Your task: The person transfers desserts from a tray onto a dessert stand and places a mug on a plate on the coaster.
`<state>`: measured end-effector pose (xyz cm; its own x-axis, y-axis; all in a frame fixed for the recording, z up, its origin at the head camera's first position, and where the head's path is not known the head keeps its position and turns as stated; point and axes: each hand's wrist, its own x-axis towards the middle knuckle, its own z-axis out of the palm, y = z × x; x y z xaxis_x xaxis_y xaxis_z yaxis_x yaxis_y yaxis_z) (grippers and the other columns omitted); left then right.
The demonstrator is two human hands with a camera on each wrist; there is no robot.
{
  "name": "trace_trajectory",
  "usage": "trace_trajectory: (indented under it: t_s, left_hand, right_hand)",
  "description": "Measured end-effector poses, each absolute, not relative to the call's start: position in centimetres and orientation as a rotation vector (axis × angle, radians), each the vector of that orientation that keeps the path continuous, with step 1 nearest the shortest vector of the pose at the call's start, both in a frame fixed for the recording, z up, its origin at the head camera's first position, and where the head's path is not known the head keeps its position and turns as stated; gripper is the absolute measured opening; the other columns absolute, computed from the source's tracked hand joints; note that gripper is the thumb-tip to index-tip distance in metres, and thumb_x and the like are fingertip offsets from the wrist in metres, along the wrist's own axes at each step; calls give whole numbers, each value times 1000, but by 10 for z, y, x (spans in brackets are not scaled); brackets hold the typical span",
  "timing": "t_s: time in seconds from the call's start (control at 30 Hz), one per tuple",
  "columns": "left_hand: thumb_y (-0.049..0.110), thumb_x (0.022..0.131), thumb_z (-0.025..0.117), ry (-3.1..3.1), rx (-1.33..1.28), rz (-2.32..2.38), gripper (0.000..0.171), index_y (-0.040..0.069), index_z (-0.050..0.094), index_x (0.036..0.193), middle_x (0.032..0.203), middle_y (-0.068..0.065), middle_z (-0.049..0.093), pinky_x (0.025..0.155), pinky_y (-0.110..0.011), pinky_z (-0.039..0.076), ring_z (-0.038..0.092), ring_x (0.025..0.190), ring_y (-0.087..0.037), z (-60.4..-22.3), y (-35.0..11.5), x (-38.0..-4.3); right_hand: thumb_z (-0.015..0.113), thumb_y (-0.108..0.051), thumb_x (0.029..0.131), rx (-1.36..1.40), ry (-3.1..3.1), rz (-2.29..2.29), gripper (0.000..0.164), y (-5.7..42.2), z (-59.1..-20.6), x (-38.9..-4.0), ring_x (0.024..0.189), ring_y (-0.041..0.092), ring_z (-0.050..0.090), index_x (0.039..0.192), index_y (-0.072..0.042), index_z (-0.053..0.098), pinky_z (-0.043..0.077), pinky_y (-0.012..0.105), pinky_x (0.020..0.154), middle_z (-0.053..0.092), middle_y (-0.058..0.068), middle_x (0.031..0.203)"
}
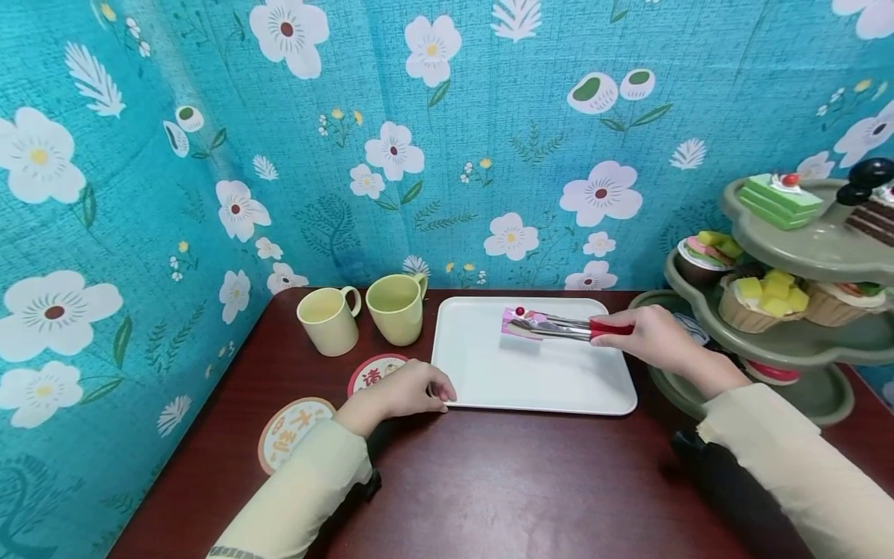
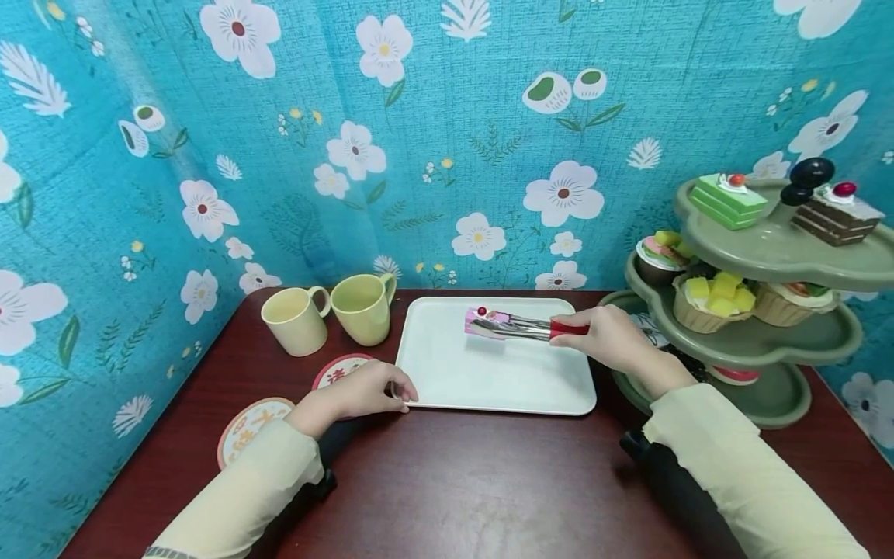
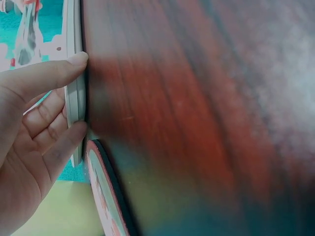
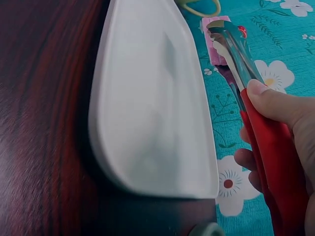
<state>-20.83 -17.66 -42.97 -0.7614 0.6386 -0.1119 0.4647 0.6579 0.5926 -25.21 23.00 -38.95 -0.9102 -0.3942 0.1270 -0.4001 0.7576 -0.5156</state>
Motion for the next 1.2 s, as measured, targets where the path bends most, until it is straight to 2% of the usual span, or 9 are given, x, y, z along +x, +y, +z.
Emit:
trace_trajectory:
  t_s: [0.13,0.23,0.3,0.43,0.53,0.7,0.9,1.0,1.2]
  left_hand:
    - [4,88,79,2569,880,794,12,14,77,94,80,10,65,75,-24,52,58,78,-6,-430,-177,-208]
    - [4,88,79,2567,876,796,12,14,77,94,80,10,65,75,-24,51,58,78,-5,-430,-177,-208]
    - [4,88,79,2567,879,795,12,14,77,94,80,11,65,75,-24,52,58,78,-5,-430,-177,-208]
    - [3,88,79,2570,882,792,13,14,77,94,80,11,65,75,-25,51,59,78,-5,-430,-177,-207]
    - [4,88,79,2570,872,791,13,14,77,94,80,11,65,75,-25,51,59,78,-5,-429,-177,-207]
    - [4,88,78,2565,863,800,12,14,77,94,80,11,65,75,-25,51,58,78,-5,-428,-176,-207]
    - [4,88,79,2560,867,808,13,15,77,94,79,12,65,74,-25,51,58,78,-5,-428,-176,-207]
    - [3,88,79,2553,875,817,13,14,77,94,80,12,65,74,-25,51,58,78,-4,-429,-177,-208]
    - [4,88,79,2554,872,816,13,14,78,95,80,12,65,75,-25,51,58,78,-5,-430,-177,-209]
  right_hand:
    - [83,-33,87,704,-2884,816,47,241,-390,-243,56,12,38,123,-4,73,35,29,47,66,4,68]
    - [83,-31,88,734,-2857,798,47,248,-389,-236,51,7,32,124,-4,73,33,27,46,52,-7,55]
    - [84,-29,87,752,-2835,802,45,251,-389,-232,51,5,31,123,-3,74,33,27,46,58,-6,57]
    - [86,-25,84,782,-2776,777,42,253,-387,-222,55,4,37,119,-3,76,34,25,46,76,9,83]
    - [87,-24,82,798,-2729,737,41,250,-384,-215,59,4,38,117,-4,77,35,25,47,77,5,84]
    - [89,-23,79,786,-2678,670,39,246,-378,-204,60,5,36,114,-8,79,33,24,49,68,-13,68]
    - [91,-19,76,805,-2621,620,41,247,-370,-193,67,14,58,114,-8,79,39,24,51,78,8,93]
    - [91,-19,76,810,-2597,606,41,250,-366,-187,77,21,69,114,-9,80,46,25,54,77,10,99]
    - [91,-23,77,768,-2620,588,43,256,-354,-176,70,11,64,116,-11,79,41,23,52,78,7,94]
